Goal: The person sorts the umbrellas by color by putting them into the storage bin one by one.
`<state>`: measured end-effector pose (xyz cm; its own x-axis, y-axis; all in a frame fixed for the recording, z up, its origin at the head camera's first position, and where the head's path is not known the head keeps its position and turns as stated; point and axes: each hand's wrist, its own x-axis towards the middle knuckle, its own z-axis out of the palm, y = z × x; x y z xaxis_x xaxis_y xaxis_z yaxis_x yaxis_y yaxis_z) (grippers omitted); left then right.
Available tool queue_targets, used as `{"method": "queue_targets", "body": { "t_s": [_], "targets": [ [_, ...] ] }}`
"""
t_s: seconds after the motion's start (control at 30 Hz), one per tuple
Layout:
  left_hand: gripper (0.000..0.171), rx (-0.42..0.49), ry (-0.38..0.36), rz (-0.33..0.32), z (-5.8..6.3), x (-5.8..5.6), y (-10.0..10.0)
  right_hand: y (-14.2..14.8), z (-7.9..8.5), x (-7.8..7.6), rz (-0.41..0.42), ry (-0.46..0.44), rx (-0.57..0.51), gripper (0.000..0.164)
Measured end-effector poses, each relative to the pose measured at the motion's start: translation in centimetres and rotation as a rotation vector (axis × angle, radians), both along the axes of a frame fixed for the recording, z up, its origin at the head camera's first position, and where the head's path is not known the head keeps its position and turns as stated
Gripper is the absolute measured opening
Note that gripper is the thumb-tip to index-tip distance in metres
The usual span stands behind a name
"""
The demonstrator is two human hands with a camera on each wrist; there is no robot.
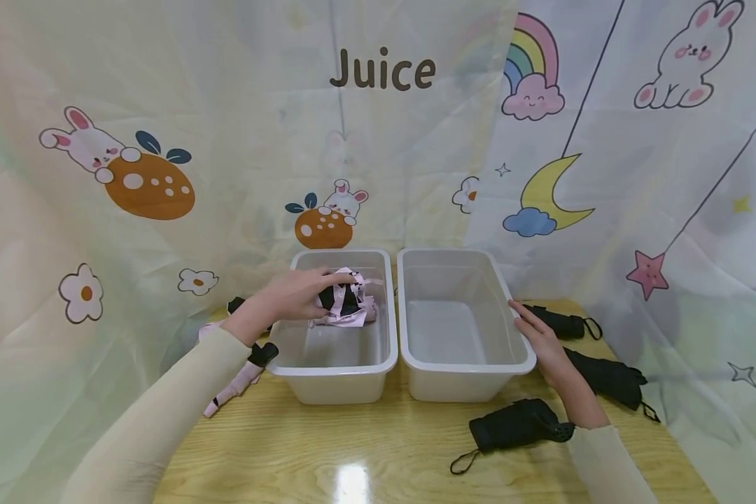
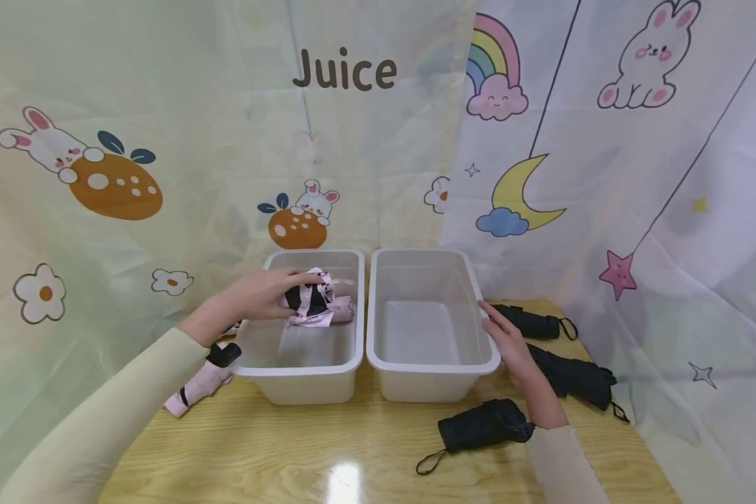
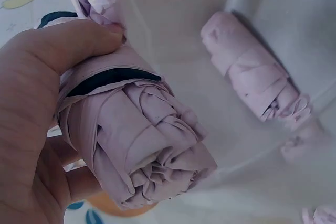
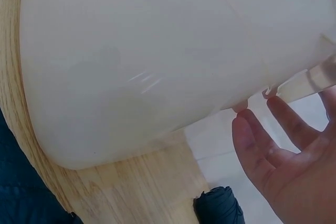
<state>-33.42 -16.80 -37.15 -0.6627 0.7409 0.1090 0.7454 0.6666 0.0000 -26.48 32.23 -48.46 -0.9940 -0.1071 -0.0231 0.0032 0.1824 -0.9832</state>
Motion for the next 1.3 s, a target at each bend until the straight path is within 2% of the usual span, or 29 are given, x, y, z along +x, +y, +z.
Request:
{"method": "queue_targets", "body": {
  "t_s": [0.1, 0.33, 0.7, 0.83, 1.03, 1.3],
  "targets": [
    [0.076, -0.016, -0.030, 0.008, -0.9, -0.8, 0.8, 0.0, 0.0, 0.0, 0.003, 0.000, -0.006, 0.061],
    [0.075, -0.077, -0.015, -0.001, -3.2, -2.6, 2.0, 0.0, -0.1, 0.1, 0.004, -0.002, -0.007, 0.061],
    [0.076, -0.150, -0.103, 0.016, -6.1, -3.9, 3.0, -0.1, -0.2, 0.1, 0.002, 0.003, -0.008, 0.062],
    [0.077, -0.172, -0.147, 0.043, -7.1, -4.3, 3.4, -0.1, -0.3, 0.2, -0.001, 0.001, -0.002, 0.063],
    [0.077, -0.155, -0.226, 0.063, -8.0, -4.7, 3.7, -0.1, -0.4, 0.3, 0.006, 0.005, -0.014, 0.062],
    [0.075, -0.183, -0.237, 0.034, -8.8, -5.3, 4.0, -0.1, -0.3, 0.2, -0.003, 0.012, -0.017, 0.060]
  ]
}}
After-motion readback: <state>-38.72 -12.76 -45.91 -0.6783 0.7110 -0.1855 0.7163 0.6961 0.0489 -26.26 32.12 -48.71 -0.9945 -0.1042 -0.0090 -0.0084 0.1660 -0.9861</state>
